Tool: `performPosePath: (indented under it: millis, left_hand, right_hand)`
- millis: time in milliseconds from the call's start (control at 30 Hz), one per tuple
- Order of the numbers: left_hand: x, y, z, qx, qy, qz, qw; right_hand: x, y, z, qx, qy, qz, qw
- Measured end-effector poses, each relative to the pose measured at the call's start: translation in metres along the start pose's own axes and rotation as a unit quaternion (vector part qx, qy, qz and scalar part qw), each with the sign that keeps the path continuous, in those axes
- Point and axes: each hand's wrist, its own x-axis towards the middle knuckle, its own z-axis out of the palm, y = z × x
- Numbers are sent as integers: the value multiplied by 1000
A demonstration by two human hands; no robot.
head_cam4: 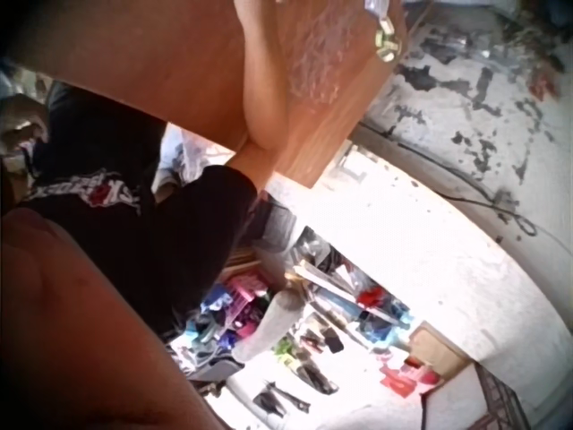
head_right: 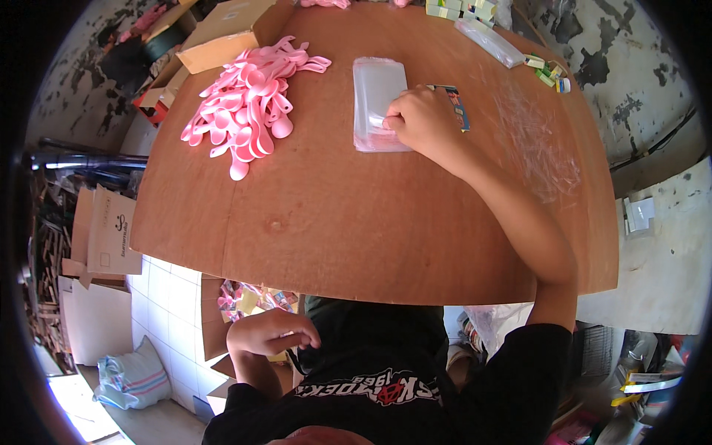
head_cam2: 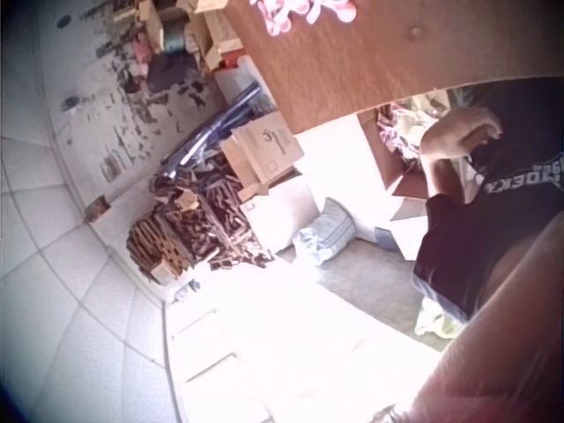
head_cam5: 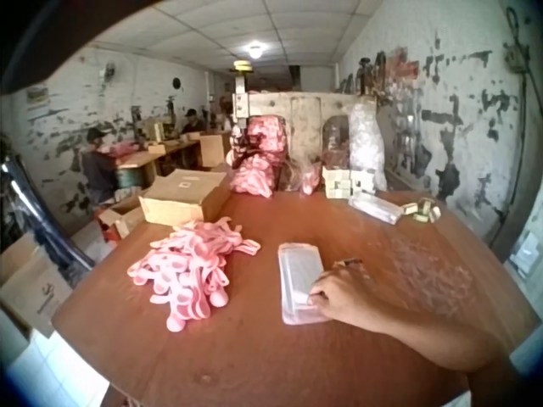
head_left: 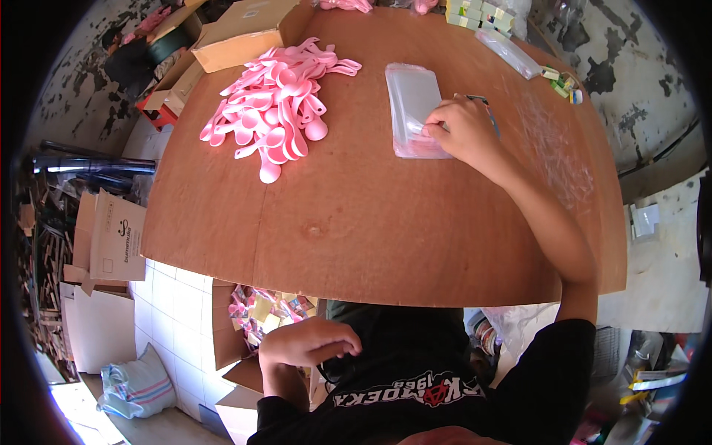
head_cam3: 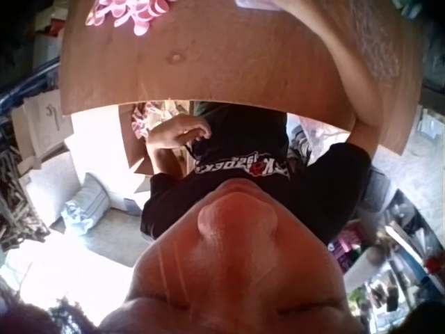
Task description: The person repeatedly picks up pink plastic spoons and small printed cards, places them into clear plastic bags, and seals the bags. The person handles the items one at a time and stacks the sealed packages on the table.
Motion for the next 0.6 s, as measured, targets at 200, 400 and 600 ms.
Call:
performPosePath:
  millis: [200, 400, 600]
  left_hand:
    - [21, 36, -15, -62, -33, 203, 977]
    - [51, 56, -8, -45, 171, 199, 964]
    - [82, 74, -1, 21, 278, 152, 948]
  right_hand:
    - [-5, 1, -6, 10, 38, -4, 999]
    - [-7, -6, -15, 15, 44, 12, 999]
    - [-8, -10, -17, 74, 47, 25, 996]
